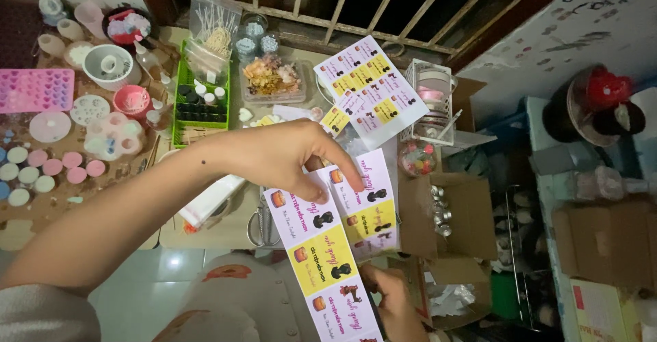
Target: Cutting out individual labels from a printed sheet using scissors
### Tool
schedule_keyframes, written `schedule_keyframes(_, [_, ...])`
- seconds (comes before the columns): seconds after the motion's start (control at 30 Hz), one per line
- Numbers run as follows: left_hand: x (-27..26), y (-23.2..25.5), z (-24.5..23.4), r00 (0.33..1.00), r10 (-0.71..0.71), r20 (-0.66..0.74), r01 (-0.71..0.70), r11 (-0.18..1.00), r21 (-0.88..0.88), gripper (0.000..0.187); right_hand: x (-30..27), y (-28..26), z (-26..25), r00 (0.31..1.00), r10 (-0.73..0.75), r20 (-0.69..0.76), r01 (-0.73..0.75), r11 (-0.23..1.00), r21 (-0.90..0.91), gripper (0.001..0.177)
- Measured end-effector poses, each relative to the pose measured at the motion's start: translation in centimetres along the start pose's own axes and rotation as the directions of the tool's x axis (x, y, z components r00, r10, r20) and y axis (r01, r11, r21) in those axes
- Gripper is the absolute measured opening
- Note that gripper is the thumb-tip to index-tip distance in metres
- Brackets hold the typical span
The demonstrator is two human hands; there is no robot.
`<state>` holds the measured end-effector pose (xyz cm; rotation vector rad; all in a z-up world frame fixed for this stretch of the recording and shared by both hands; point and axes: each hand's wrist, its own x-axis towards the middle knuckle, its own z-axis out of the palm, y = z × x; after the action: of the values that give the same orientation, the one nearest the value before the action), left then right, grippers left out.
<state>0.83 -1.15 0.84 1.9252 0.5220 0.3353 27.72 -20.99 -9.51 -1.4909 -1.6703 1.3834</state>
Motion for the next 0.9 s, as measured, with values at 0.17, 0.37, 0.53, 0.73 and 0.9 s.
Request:
schedule_keyframes(0.17, [-0.1,0.0,-0.1,1.0,0.004,0.004,-0.004,1.0,0.013,0.045,0.0,0.1,0.1,0.996,-0.087,-0.028,0.088,0.996,0.007,0.014])
schedule_keyframes(0.37, [0.1,0.1,0.3,1.0,-0.008,0.023,0.008,1.0,0.015,0.046,0.3,-1.3,0.5,0.998,-0.016,-0.064,0.015,1.0,-0.002,0.012])
schedule_keyframes(0.53, [0.0,0.1,0.4,0.999,0.038,0.015,-0.038,0.999,-0.008,0.046,0.3,0.9,1.0,0.989,-0.064,-0.136,0.064,0.998,-0.002,0.04])
schedule_keyframes(0.73, [-0.1,-0.2,0.3,1.0,0.029,0.012,-0.029,1.0,0.0,0.045,-0.1,0.4,1.3,0.97,-0.075,-0.233,0.062,0.996,-0.06,0.034])
schedule_keyframes(0.9, [-0.1,-0.4,0.3,1.0,0.01,0.03,-0.009,1.0,-0.029,0.045,0.2,2.4,0.6,0.993,-0.051,-0.11,0.045,0.998,-0.051,0.056])
